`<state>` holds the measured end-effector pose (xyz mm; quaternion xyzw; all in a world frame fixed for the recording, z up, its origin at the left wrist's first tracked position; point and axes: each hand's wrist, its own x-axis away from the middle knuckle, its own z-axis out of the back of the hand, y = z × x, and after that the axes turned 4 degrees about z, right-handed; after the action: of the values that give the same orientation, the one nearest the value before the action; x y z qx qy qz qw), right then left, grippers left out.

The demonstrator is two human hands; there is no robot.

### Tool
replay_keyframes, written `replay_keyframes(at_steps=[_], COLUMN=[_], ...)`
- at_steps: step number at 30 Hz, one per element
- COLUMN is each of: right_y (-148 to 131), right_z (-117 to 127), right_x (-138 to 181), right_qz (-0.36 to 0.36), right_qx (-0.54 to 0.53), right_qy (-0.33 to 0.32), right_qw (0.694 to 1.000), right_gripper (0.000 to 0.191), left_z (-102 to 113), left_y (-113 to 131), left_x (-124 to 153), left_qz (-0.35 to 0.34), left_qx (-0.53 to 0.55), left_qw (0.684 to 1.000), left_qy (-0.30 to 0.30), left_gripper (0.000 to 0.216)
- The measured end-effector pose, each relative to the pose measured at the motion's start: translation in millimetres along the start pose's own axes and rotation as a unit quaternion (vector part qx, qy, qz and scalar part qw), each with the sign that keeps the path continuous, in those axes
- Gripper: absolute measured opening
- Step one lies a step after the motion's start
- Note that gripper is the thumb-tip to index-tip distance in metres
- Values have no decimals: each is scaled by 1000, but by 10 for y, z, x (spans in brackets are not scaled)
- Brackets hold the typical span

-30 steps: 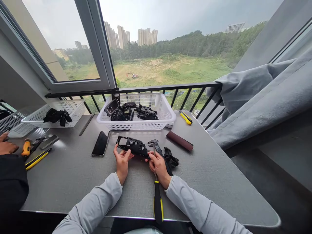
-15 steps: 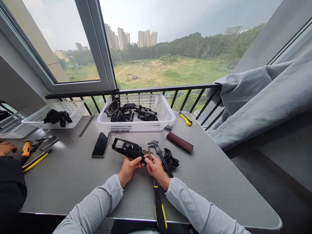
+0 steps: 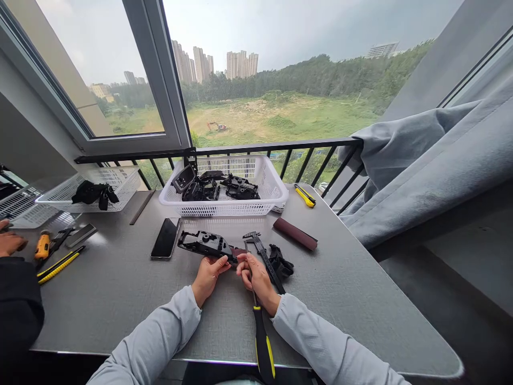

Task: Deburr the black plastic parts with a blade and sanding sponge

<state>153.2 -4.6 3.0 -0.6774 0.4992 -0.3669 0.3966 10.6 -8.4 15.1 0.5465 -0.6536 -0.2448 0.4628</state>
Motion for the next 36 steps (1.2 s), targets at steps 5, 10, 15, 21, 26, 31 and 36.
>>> replay_keyframes(at_steps=[5,10,15,21,26,31,36], right_y=[-20,-20,8,38,46,52,49], right_z=[10,9,-25,-34,-43,-52,-50], right_x=[11,6,46,61,78,87,74], right_qz=[16,26,-13,-21,-36,-44,-45], right_qx=[5,15,42,75,102,122,130], right_qy=[8,4,-64,-90,-123,-132,-119], right_qw=[1000,1000,997,993,987,983,983], right_gripper=[53,52,54,49,47,46,45], left_z=[2,31,27,-7,-29,-29,-15], left_y=[-29,-34,-44,-34,-13,-11,-21], left_x=[-15,-51,-44,-12,9,12,3], left_qz=[-19,-37,-38,-41,-45,-55,-59], left_qx=[-6,-15,-36,-65,-83,-89,-91], left_qw=[999,998,998,997,995,994,994], left_qy=[28,47,39,21,19,22,32], left_gripper=[41,42,45,46,46,46,44])
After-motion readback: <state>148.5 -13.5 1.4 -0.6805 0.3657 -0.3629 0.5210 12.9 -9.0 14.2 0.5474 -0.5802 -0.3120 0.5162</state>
